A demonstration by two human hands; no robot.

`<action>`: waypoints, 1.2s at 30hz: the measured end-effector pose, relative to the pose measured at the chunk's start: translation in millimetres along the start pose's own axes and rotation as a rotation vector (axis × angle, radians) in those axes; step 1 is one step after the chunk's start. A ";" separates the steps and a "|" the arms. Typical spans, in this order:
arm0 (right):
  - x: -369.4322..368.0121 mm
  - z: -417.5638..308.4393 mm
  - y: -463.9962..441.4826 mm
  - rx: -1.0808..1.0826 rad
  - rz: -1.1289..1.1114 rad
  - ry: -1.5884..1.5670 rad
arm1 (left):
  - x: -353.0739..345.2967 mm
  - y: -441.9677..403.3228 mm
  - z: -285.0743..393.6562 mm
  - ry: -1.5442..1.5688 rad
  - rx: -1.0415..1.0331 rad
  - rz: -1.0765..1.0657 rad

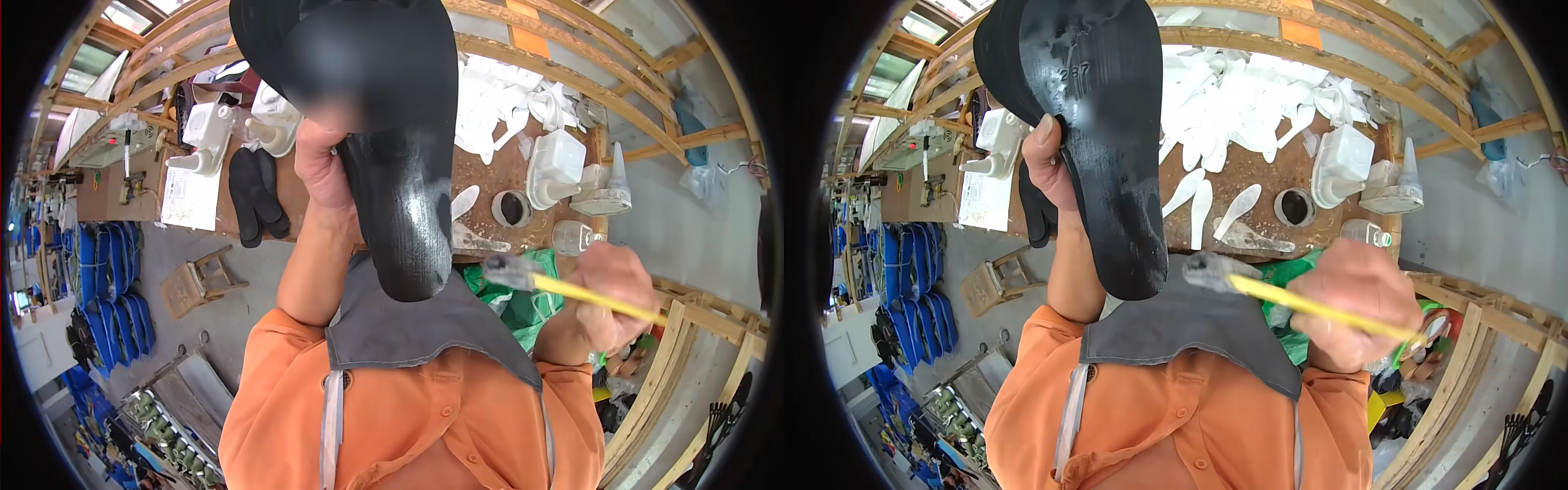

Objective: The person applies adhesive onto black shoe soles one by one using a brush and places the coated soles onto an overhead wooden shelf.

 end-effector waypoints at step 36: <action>8.1 42.8 -42.9 -0.405 0.601 -0.069 | -14.4 36.2 -16.0 0.079 0.141 -0.209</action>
Point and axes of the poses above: each hand's wrist, its own y-axis away from the middle knuckle, its own x-axis out of the back of the hand, z = x × y, the point moved 8 cm from there along -y, towards the middle knuckle, and after that the axes turned 2 degrees about x, right-handed, at the moved point
